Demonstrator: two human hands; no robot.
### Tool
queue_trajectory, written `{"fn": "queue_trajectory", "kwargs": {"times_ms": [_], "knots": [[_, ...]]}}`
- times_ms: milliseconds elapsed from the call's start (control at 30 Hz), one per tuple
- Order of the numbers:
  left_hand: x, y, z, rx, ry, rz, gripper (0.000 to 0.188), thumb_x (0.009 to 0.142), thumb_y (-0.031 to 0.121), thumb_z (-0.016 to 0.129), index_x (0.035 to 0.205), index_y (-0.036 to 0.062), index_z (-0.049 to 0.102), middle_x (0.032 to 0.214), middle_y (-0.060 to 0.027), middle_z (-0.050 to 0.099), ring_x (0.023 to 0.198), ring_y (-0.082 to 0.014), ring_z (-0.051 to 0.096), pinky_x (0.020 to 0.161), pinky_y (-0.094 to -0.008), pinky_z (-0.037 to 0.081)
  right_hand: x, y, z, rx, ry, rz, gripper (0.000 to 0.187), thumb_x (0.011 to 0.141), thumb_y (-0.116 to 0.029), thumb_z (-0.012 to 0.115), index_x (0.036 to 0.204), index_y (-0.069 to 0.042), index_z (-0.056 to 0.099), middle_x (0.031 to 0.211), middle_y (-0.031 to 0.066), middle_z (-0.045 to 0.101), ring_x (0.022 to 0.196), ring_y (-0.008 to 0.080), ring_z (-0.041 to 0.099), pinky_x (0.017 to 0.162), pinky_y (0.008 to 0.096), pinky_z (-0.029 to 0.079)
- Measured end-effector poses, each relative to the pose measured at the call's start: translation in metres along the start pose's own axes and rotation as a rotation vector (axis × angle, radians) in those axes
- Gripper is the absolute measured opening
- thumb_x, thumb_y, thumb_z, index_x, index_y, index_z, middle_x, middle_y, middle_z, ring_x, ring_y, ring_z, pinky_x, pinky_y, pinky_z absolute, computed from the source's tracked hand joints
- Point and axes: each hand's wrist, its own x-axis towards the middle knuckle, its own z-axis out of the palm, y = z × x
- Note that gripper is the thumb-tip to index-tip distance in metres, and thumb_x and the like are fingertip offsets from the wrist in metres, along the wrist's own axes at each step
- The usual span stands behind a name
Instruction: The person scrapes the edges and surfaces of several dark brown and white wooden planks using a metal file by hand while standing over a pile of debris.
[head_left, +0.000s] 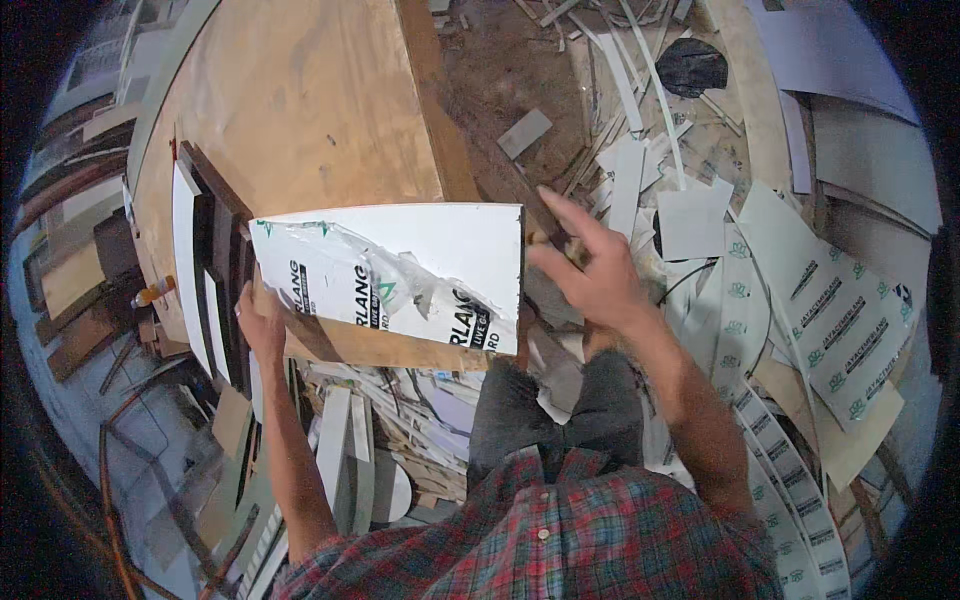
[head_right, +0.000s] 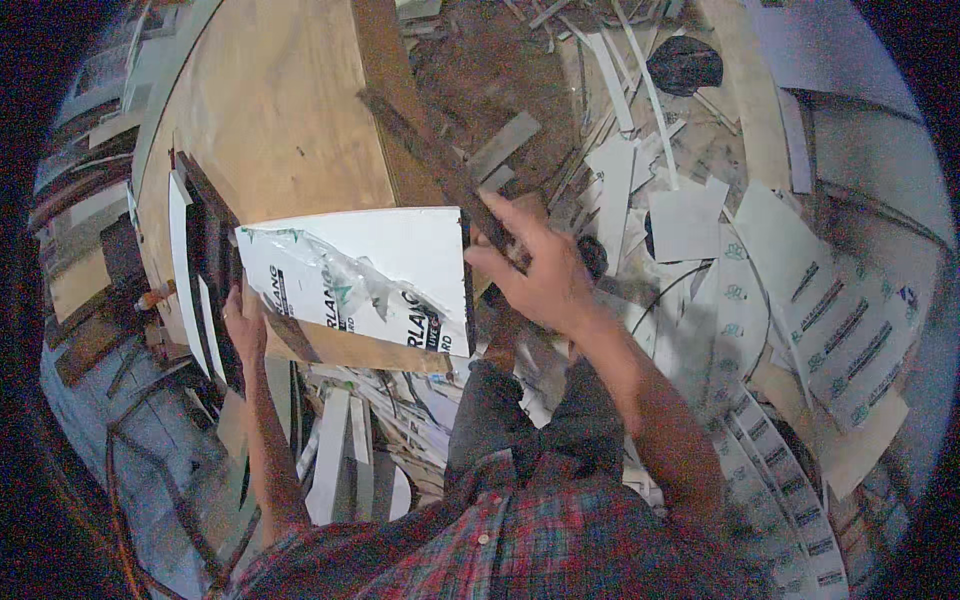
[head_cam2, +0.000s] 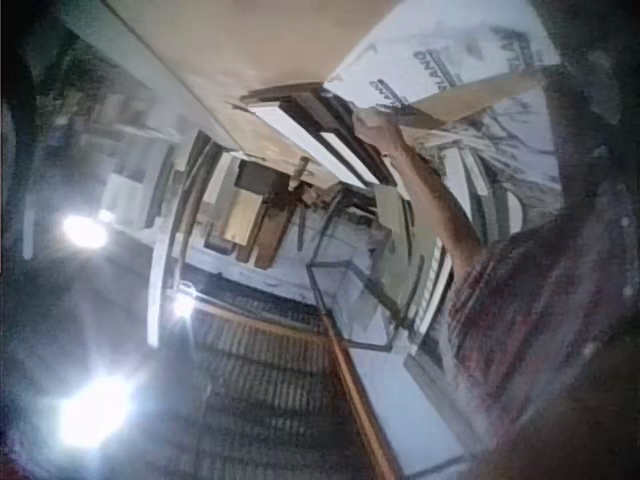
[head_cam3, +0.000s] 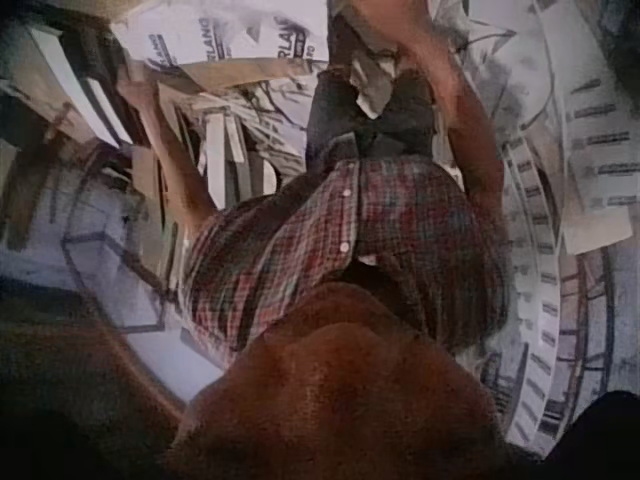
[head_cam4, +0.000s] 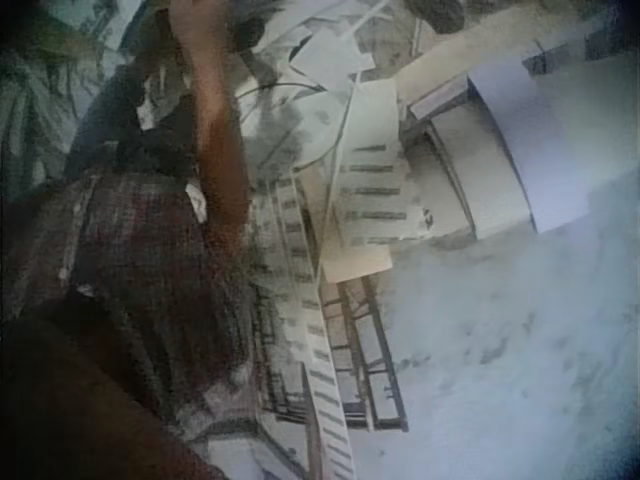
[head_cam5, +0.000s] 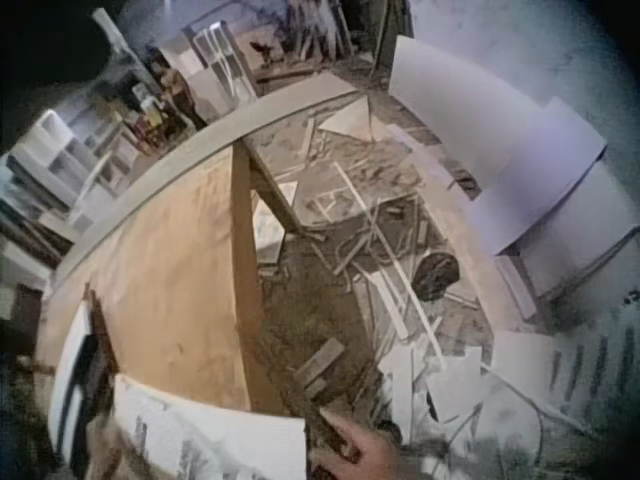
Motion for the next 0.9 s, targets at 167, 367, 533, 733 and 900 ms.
{"fn": "queue_trajectory", "kwargs": {"times_ms": [167,367,533,733,900], "knots": [[-0.012,0.096,0.015,-0.174,0.054,0.112,0.063,0.102,0.032,0.064,0.15,-0.0049,0.047,0.15,-0.0294,0.049,0.14,-0.0409,0.047,0.117,-0.0474,0.036,-0.027,-0.044,-0.065,-0.704,-0.463,-0.162,0.066,0.091,-0.016,0.071,0.153,-0.026,0.052,0.096,0.0101,0.068,0.076,0.03,0.069,0.064,0.04,0.058],[-0.009,0.108,0.061,-0.068,0.059,0.07,0.073,0.109,0.048,0.038,0.162,-0.0006,0.028,0.166,-0.0323,0.022,0.154,-0.0526,0.017,0.124,-0.057,0.013,-0.015,-0.05,-0.085,-1.056,-0.742,-0.196,0.069,0.089,-0.019,0.071,0.15,-0.045,0.05,0.086,0.0018,0.062,0.066,0.02,0.066,0.051,0.0376,0.054],[-0.01,0.112,0.064,-0.031,0.037,0.118,0.071,0.109,0.046,0.037,0.164,0.0032,0.025,0.167,-0.0322,0.02,0.154,-0.052,0.015,0.123,-0.0596,0.012,0.034,-0.056,-0.068,-1.266,-0.447,-0.508,0.068,0.093,-0.023,0.067,0.153,-0.046,0.045,0.083,-0.0016,0.06,0.061,0.0113,0.063,0.045,0.0322,0.049],[-0.012,0.11,0.059,-0.012,0.038,0.11,0.069,0.108,0.041,0.038,0.164,0.0021,0.025,0.167,-0.0329,0.02,0.154,-0.0519,0.016,0.123,-0.0591,0.013,0.014,-0.046,-0.092,-1.049,-0.681,-0.432,0.072,0.092,-0.018,0.067,0.155,-0.044,0.043,0.077,0.0004,0.056,0.057,0.0128,0.063,0.044,0.0313,0.049],[-0.006,0.108,0.061,-0.039,0.028,0.146,0.068,0.108,0.039,0.041,0.163,0.0013,0.025,0.166,-0.0334,0.021,0.154,-0.0512,0.018,0.123,-0.0577,0.014,0.075,-0.045,-0.064,-0.985,-0.472,-0.475,0.068,0.096,-0.012,0.064,0.156,-0.038,0.045,0.074,0.0015,0.053,0.056,0.0156,0.058,0.047,0.0306,0.048]]}}
